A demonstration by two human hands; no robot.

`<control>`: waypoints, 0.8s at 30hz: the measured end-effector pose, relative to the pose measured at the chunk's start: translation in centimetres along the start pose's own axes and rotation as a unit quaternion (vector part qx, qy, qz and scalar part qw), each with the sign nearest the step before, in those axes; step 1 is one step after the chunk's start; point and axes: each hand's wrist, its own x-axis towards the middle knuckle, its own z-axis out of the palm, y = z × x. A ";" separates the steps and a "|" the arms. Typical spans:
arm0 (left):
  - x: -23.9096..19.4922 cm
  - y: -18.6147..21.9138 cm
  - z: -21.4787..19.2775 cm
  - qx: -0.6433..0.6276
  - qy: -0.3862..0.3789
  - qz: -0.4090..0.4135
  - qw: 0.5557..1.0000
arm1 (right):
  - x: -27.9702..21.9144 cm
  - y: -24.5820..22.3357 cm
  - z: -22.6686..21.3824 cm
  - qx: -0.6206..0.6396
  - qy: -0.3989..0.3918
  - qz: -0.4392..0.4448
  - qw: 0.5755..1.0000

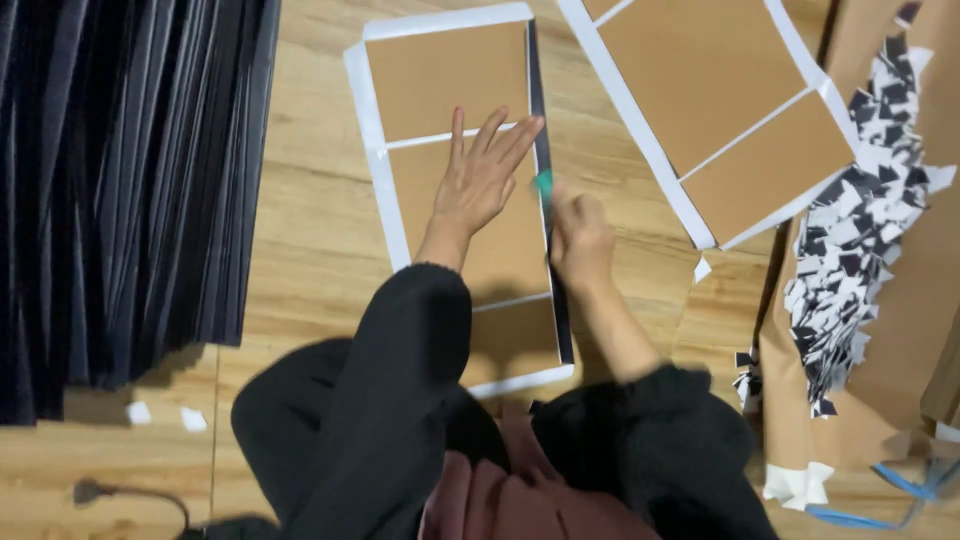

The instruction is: Assembling cardboard folders by smoothing down edges with a hand tool and stacking them in a production environment.

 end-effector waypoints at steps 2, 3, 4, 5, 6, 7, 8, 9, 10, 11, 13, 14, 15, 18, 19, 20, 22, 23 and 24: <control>0.0 -0.2 0.9 0.039 0.001 -0.005 0.999 | -2.5 -1.7 -0.6 0.006 -0.049 -0.060 0.997; 0.6 -0.7 0.2 0.043 0.007 -0.011 0.999 | -3.1 3.4 3.2 0.008 -0.046 -0.069 0.997; 0.4 -0.6 -0.1 0.018 -0.008 -0.010 1.000 | -4.7 7.8 6.5 -0.005 -0.031 -0.055 0.998; 0.3 -0.4 -0.3 -0.006 -0.022 -0.008 1.000 | -5.6 11.6 10.5 -0.017 -0.017 -0.041 0.999; 0.2 -0.4 0.1 -0.007 -0.022 -0.012 1.000 | -1.4 8.6 7.2 -0.016 -0.019 -0.043 0.999; 0.2 -0.5 0.5 0.007 0.012 -0.003 1.000 | 4.3 5.8 3.4 0.052 0.035 -0.010 0.998; 0.2 -0.6 0.8 0.020 0.046 0.011 0.999 | 10.7 3.3 -1.4 0.117 0.091 0.026 0.989; 0.0 -0.6 1.4 0.020 0.045 0.012 0.999 | 11.3 2.7 0.1 0.117 0.092 0.028 0.989; 0.2 -0.8 2.0 0.009 0.080 0.018 0.997 | 12.6 2.2 1.6 0.070 0.051 0.033 0.996; 0.3 -1.1 2.5 -0.001 0.116 0.024 0.993 | 13.9 1.6 3.1 0.022 0.011 0.037 0.999; 0.9 -1.5 3.2 0.007 0.133 0.030 0.991 | 12.7 1.2 3.6 0.020 0.001 -0.005 1.000; 0.1 -1.1 3.8 0.007 0.136 0.037 0.990 | 10.9 0.7 3.6 0.018 -0.019 -0.036 0.999; -0.4 -0.9 3.9 0.006 0.132 0.033 0.991 | 11.3 1.9 3.8 0.021 -0.024 -0.036 0.999; 0.7 -1.3 3.4 -0.005 0.132 0.041 0.990 | 14.4 4.9 4.7 0.115 -0.075 -0.058 0.989; 1.0 -1.4 3.1 0.003 0.156 0.045 0.987 | 15.3 4.8 5.2 0.089 -0.047 -0.006 0.995; 0.4 -1.1 2.9 0.006 0.171 0.046 0.984 | 15.1 4.5 5.7 0.064 -0.027 0.053 0.996; 0.1 -0.7 2.5 0.022 0.171 0.043 0.984 | 14.3 1.8 5.0 0.073 -0.049 0.006 0.996; 0.6 -0.9 2.1 0.043 0.175 0.040 0.983 | 14.8 0.5 4.7 0.081 -0.065 -0.044 0.994; 0.5 -1.0 1.8 0.043 0.175 0.038 0.983 | 16.2 0.7 4.4 0.081 -0.067 -0.046 0.993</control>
